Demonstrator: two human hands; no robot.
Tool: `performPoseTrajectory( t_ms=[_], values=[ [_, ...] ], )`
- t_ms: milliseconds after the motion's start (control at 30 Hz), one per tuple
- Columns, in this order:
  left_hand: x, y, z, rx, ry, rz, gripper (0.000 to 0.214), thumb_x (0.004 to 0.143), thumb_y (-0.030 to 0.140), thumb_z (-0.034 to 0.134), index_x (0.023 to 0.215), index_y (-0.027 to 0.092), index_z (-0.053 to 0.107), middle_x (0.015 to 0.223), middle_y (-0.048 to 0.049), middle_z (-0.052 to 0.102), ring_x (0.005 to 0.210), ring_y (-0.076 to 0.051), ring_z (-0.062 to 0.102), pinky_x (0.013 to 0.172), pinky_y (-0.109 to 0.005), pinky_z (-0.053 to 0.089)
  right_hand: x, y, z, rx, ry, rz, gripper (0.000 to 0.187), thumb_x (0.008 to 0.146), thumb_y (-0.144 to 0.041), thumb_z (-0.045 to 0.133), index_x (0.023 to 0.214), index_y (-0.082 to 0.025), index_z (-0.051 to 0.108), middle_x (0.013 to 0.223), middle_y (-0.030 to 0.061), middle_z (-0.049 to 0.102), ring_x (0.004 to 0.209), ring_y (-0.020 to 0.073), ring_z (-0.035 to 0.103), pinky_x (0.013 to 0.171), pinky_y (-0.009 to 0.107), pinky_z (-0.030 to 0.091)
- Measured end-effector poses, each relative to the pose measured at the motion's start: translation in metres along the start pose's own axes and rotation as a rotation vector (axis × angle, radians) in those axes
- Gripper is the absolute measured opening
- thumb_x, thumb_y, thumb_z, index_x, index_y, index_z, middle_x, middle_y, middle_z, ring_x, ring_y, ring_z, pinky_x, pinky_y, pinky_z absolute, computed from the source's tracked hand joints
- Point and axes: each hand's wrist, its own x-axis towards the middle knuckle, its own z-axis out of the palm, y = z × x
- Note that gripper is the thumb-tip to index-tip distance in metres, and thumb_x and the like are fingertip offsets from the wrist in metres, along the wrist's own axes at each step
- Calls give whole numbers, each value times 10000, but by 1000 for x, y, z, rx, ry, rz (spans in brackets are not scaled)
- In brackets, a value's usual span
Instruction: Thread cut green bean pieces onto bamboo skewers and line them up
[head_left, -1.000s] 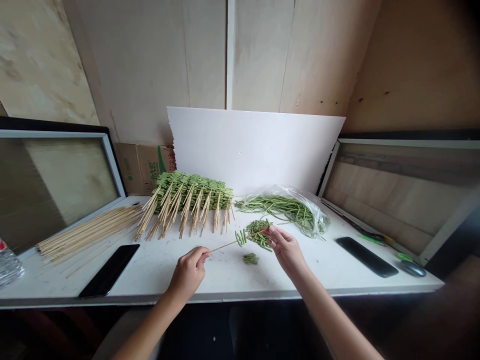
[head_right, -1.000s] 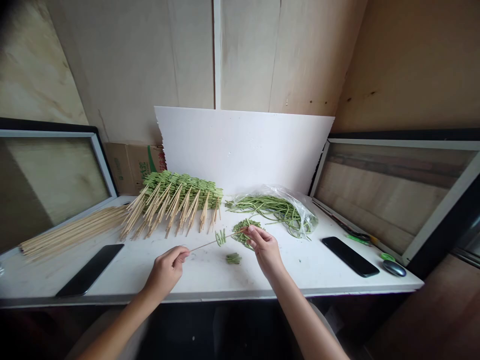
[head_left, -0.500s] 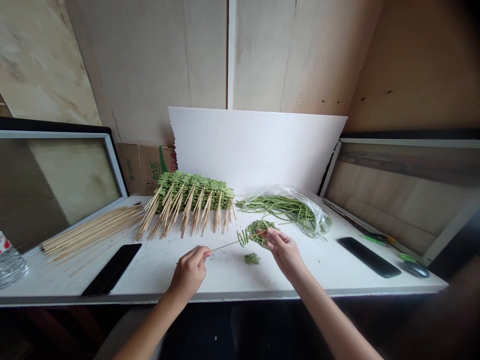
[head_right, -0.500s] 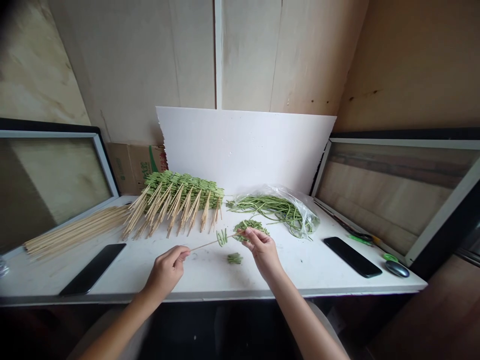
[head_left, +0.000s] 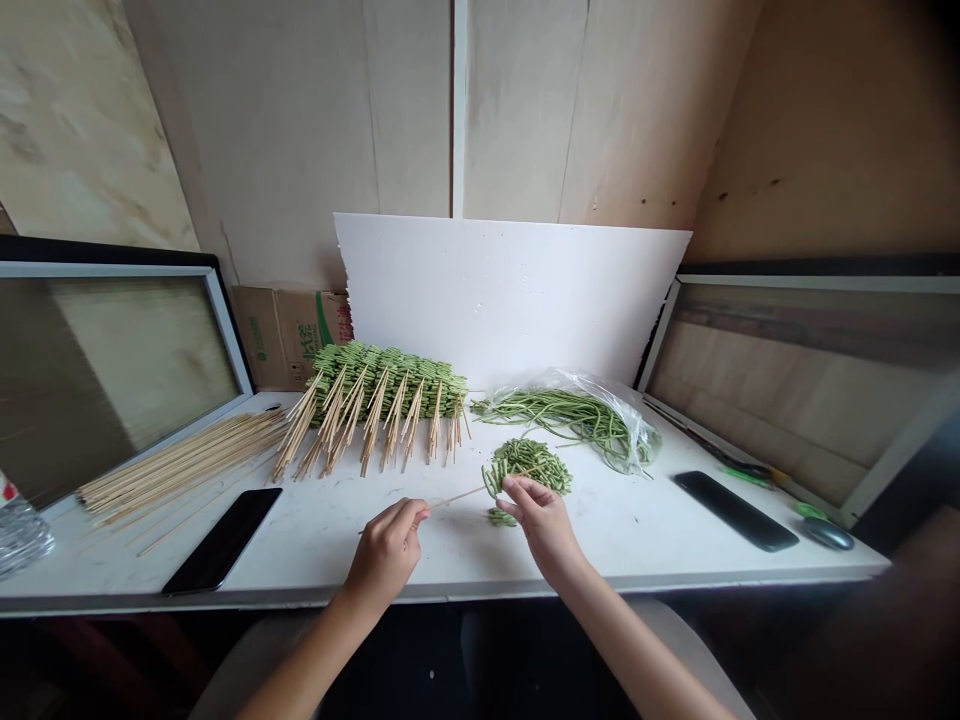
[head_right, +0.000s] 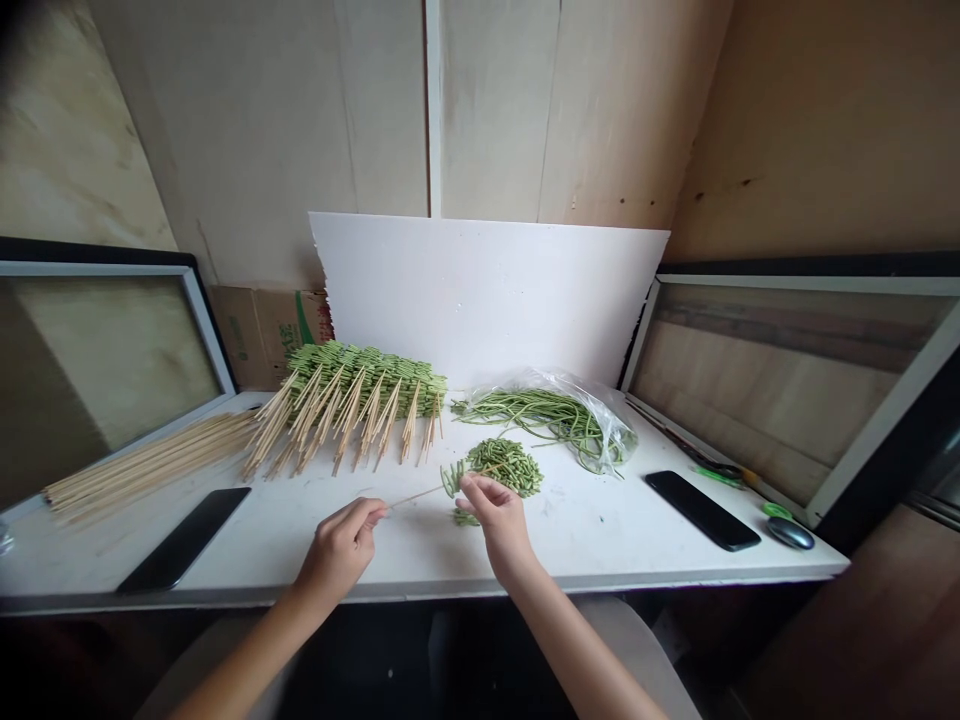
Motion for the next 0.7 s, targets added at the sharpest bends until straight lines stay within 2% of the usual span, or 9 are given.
performPoseTrajectory(
  t_ms=[133, 233, 367, 467, 600, 700],
  values=[
    [2, 0, 2, -41, 2, -57, 228, 981, 85, 453, 926, 213, 634, 789, -22, 719, 712, -164, 712, 683, -241, 538, 5, -6, -6, -83, -44, -30, 358, 712, -509, 878, 901, -209, 826, 1098, 86, 763, 984, 263, 698, 888, 418, 597],
    [3, -6, 3, -50, 21, -128, 224, 962, 88, 461, 908, 213, 640, 754, -14, 707, 686, -164, 704, 660, -236, 525, 14, -15, -18, -340, -150, -145, 399, 794, -567, 793, 1050, -263, 820, 1199, 101, 755, 1023, 305, 698, 884, 474, 574],
    [2, -15, 4, -21, 12, -195, 199, 949, 116, 487, 875, 217, 641, 712, -1, 693, 635, -160, 678, 622, -235, 497, 22, -16, -35, -845, -241, -425, 273, 871, -527, 723, 994, -311, 835, 1021, 109, 784, 1041, 369, 640, 884, 544, 513],
    [1, -18, 4, -20, -7, -207, 191, 952, 131, 488, 870, 213, 641, 704, 1, 686, 624, -157, 665, 621, -236, 489, 23, -8, -42, -1031, -304, -572, 192, 898, -437, 707, 957, -312, 839, 924, 110, 772, 985, 358, 605, 853, 520, 499],
    [-1, -19, 5, -35, -27, -213, 201, 958, 136, 471, 888, 207, 645, 731, -11, 698, 648, -159, 672, 632, -234, 496, 22, -1, -41, -1131, -384, -581, 202, 945, -342, 647, 898, -243, 816, 871, 112, 739, 950, 317, 589, 825, 445, 497],
    [-1, -19, 5, -44, -34, -216, 203, 957, 136, 468, 884, 206, 644, 735, -15, 703, 658, -161, 678, 638, -232, 500, 21, 0, -39, -1215, -376, -546, 197, 964, -279, 614, 869, -217, 775, 873, 107, 728, 966, 311, 585, 839, 432, 492]
  ],
)
